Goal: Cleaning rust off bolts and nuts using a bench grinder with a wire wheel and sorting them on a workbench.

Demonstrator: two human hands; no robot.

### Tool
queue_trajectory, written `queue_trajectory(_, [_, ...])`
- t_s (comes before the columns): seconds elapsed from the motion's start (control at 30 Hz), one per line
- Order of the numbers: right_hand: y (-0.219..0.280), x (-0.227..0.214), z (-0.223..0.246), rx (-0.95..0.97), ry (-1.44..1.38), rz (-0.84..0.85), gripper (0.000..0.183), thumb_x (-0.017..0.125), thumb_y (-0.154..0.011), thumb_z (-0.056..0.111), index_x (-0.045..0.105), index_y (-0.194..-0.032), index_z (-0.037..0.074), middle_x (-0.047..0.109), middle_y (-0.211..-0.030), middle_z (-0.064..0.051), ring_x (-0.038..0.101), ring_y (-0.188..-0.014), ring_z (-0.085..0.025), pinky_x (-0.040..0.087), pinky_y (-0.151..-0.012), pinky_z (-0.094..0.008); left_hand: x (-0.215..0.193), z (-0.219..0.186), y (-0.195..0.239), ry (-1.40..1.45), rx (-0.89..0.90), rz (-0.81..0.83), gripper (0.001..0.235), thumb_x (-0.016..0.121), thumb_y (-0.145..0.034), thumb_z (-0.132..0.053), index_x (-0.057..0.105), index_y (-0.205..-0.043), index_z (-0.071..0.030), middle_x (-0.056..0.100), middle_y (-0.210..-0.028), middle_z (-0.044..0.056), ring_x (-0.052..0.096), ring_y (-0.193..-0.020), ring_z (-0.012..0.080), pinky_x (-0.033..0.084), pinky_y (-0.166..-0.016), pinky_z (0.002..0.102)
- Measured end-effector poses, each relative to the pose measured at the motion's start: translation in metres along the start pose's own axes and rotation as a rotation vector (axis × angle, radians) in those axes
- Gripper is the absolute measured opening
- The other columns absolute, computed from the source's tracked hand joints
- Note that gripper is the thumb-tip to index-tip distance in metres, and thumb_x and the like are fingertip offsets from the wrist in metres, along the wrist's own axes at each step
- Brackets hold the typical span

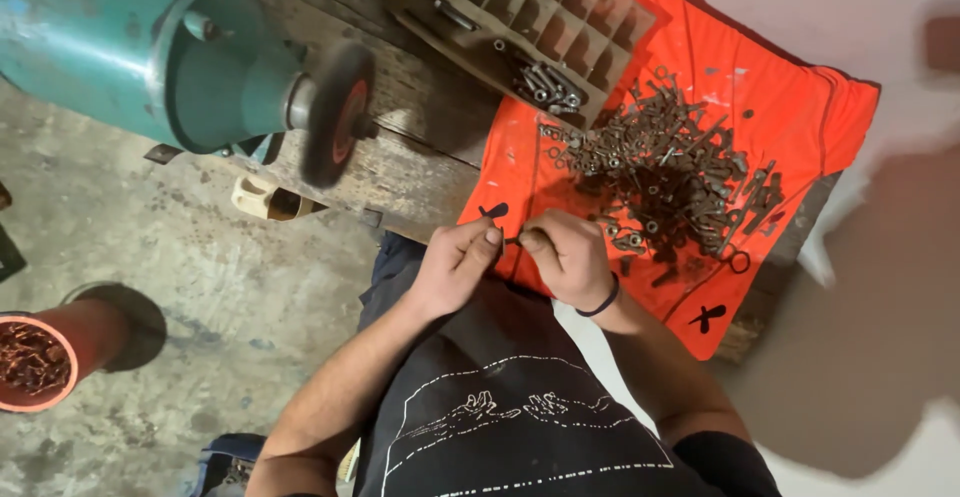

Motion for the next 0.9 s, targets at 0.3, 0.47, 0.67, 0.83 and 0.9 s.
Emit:
queue_trajectory(0.3, [-0.014,0.016,0.006,-0.351,0.191,-0.174,0.015,0.078,-0.089,0.013,0.068,-0.093,0.002,0.065,-0.086,-0.012,0.063,-0.073,-0.03,0.05,-0.065,-0.04,-0.001,0.02,0.006,0.135,-0.036,-0.19,0.04,0.049,-0.11,-0.025,0.051,-0.078,-0.001,0.041,-0.063,0.0,0.037,-0.063,0.0061,0.037,-0.054,0.03])
queue_trajectory(0.47, [-0.02,0.013,0.009,-0.353,0.112,-0.13,0.02,0.076,-0.092,0.02,0.068,-0.092,0.002,0.065,-0.085,-0.011,0.063,-0.072,-0.028,0.049,-0.064,-0.038,-0.009,0.011,0.007,0.075,0.04,-0.215,0.036,0.051,-0.108,-0.022,0.051,-0.08,-0.001,0.043,-0.063,0.006,0.04,-0.059,0.0126,0.038,-0.054,0.033])
queue_trajectory(0.67, [-0.003,0.021,-0.019,0.131,-0.326,0.097,0.03,0.06,-0.106,0.026,0.066,-0.092,0.0,0.066,-0.079,-0.005,0.063,-0.068,-0.014,0.049,-0.062,-0.028,-0.024,-0.006,0.006,-0.18,0.26,-0.217,0.021,0.059,-0.103,-0.014,0.057,-0.085,-0.003,0.055,-0.074,0.012,0.059,-0.065,0.0299,0.046,-0.059,0.038])
queue_trajectory(0.83, [-0.004,0.026,-0.017,0.246,-0.427,0.221,0.026,0.056,-0.106,0.023,0.065,-0.101,-0.001,0.062,-0.077,-0.003,0.058,-0.067,-0.008,0.047,-0.061,-0.026,-0.039,-0.025,0.011,-0.211,0.232,-0.176,0.008,0.065,-0.096,-0.011,0.06,-0.096,-0.005,0.064,-0.086,0.01,0.067,-0.074,0.0292,0.054,-0.065,0.037])
queue_trajectory(0.9, [-0.003,0.03,-0.015,0.19,-0.452,0.262,0.021,0.057,-0.106,0.019,0.066,-0.105,0.0,0.061,-0.082,-0.003,0.054,-0.071,-0.01,0.045,-0.064,-0.026,-0.045,-0.028,0.017,-0.298,0.271,-0.154,0.013,0.072,-0.092,-0.013,0.063,-0.099,-0.006,0.066,-0.09,0.01,0.068,-0.078,0.0304,0.054,-0.065,0.036])
Point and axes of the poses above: each hand's wrist, its own y-axis away from the middle knuckle, its own x-axis out of the palm, z = x × y, the point moved 3 cm from there along -y, towards the middle knuckle
